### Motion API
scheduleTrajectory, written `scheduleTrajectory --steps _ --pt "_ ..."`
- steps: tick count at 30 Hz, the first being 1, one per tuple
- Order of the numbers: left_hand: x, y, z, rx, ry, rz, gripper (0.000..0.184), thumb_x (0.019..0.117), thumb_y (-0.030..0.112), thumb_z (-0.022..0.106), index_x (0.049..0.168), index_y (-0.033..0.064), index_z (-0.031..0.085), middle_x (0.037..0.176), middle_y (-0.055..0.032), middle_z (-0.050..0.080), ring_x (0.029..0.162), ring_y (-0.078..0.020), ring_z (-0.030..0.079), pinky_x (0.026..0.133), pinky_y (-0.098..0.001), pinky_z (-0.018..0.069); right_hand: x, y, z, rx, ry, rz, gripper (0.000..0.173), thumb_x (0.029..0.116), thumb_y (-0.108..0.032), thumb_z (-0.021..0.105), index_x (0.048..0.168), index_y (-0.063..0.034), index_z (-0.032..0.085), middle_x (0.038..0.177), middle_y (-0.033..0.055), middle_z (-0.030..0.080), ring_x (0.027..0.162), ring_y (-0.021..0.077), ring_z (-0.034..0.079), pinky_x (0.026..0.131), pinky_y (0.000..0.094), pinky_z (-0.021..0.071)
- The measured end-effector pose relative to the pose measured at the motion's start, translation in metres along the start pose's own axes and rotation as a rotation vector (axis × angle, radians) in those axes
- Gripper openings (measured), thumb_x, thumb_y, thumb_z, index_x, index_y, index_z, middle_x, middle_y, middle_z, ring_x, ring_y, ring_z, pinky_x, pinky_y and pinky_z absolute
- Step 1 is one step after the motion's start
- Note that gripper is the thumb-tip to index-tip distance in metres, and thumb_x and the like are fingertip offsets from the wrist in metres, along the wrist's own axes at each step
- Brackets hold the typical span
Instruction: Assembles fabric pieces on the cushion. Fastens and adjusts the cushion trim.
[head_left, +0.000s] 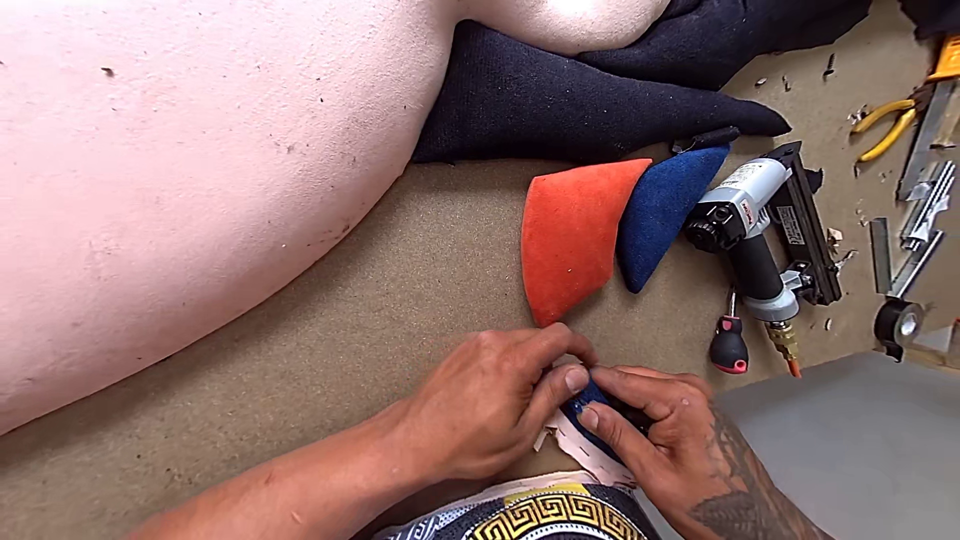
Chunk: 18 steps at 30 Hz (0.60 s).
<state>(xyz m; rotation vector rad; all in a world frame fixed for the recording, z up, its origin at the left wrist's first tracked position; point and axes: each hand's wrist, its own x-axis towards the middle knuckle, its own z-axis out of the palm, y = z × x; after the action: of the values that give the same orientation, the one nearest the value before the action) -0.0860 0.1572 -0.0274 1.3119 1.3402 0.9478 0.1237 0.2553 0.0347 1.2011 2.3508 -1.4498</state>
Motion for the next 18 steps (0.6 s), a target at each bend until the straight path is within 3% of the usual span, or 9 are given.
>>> scheduleTrajectory --steps 3,8,18 --pt "0.0027 -0.0003 -0.0009 -0.058 -0.032 0.055 0.035 0.1106 0.039 0.042 0.119 0.0229 0.072 0.094 0.0114 0.069 0.085 0.0029 0.064 0.072 -0.0196 0.0547 -0.0002 -0.0033 -0.0018 -0.017 0.002 -0.004 0.027 0.0991 -0.038 0.062 0.102 -0.0173 0.079 0.088 -0.0092 0.075 0.079 -0.0008 0.07 0.067 0.0201 0.0603" --pt "0.0003 -0.0041 -0.0021 -0.13 -0.028 0.085 0.034 0.1082 0.039 0.049 0.124 0.024 0.075 0.082 0.0105 0.063 0.074 0.003 0.058 0.063 -0.0165 0.0491 -0.0019 -0.006 -0.005 -0.019 -0.03 0.067 0.028 0.0986 -0.043 0.062 0.098 -0.0212 0.079 0.086 -0.0119 0.075 0.077 -0.0016 0.07 0.067 0.0219 0.0605" --pt "-0.0002 -0.0037 -0.0005 -0.086 -0.018 0.054 0.026 0.1059 0.035 0.055 0.114 0.0226 0.077 0.087 0.0134 0.068 0.078 0.0049 0.063 0.068 -0.0156 0.0543 -0.0025 -0.0073 -0.0078 0.007 -0.114 0.141 0.035 0.0997 -0.05 0.059 0.098 -0.0224 0.079 0.085 -0.0128 0.076 0.077 -0.0019 0.071 0.068 0.0218 0.0618"
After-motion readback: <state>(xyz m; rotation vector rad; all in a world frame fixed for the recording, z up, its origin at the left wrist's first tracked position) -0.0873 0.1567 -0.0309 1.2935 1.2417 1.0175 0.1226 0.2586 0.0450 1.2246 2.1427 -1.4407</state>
